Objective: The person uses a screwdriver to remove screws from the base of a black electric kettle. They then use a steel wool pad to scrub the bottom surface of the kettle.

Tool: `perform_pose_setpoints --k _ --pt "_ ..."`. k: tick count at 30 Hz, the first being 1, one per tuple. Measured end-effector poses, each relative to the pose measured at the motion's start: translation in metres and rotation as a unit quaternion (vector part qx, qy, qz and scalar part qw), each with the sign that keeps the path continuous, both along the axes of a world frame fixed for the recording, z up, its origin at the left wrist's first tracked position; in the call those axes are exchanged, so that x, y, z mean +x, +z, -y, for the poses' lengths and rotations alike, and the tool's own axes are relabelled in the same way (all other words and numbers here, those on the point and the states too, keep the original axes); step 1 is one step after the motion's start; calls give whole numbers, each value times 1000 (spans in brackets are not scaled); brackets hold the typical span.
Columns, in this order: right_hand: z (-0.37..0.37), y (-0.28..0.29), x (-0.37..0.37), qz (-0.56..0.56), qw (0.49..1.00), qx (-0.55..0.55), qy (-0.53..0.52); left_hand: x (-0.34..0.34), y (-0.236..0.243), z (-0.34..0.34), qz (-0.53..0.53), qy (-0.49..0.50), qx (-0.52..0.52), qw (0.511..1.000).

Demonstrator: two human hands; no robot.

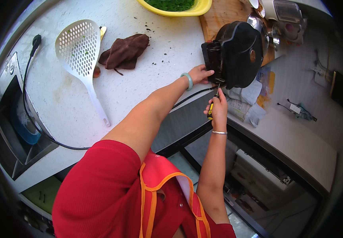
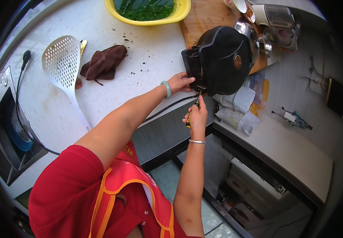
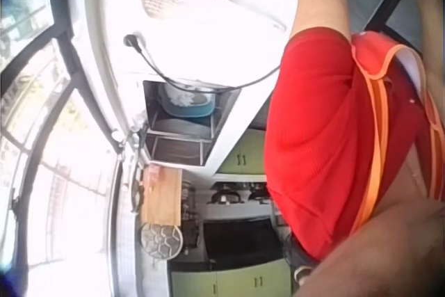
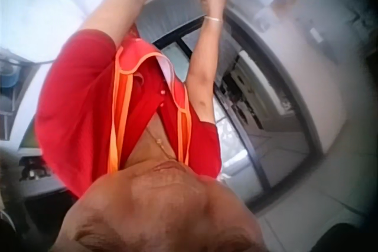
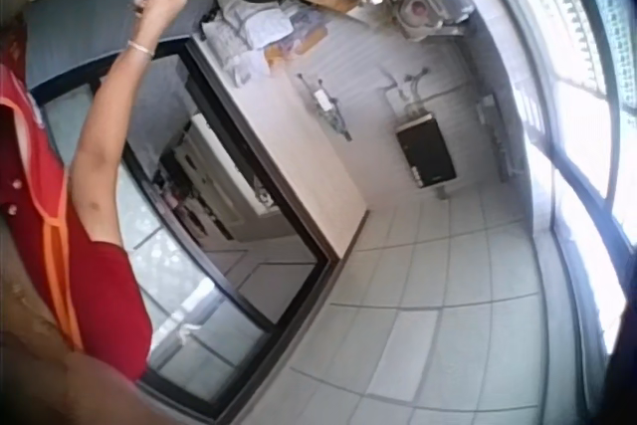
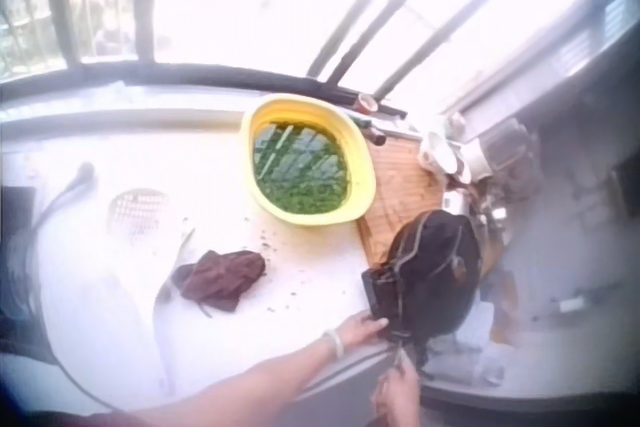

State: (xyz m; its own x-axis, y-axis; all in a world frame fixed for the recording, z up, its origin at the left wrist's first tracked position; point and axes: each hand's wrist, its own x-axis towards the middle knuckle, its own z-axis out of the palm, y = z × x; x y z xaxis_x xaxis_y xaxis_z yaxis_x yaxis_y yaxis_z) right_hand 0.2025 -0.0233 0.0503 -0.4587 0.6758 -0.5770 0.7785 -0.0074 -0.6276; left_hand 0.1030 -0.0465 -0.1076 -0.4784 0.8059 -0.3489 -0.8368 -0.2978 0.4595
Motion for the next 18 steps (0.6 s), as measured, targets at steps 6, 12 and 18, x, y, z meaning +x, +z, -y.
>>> perform_pose_setpoints --k 6,12,18 --pt "10 4 -24 113 992 33 40 -1 -4 0 -2 8 12 1000" --pt "-6 31 -25 187 979 -31 76 -1 -5 -3 -6 0 13 1000" --pt "0 29 -18 127 990 -3 59 1 -4 0 1 4 12 1000"
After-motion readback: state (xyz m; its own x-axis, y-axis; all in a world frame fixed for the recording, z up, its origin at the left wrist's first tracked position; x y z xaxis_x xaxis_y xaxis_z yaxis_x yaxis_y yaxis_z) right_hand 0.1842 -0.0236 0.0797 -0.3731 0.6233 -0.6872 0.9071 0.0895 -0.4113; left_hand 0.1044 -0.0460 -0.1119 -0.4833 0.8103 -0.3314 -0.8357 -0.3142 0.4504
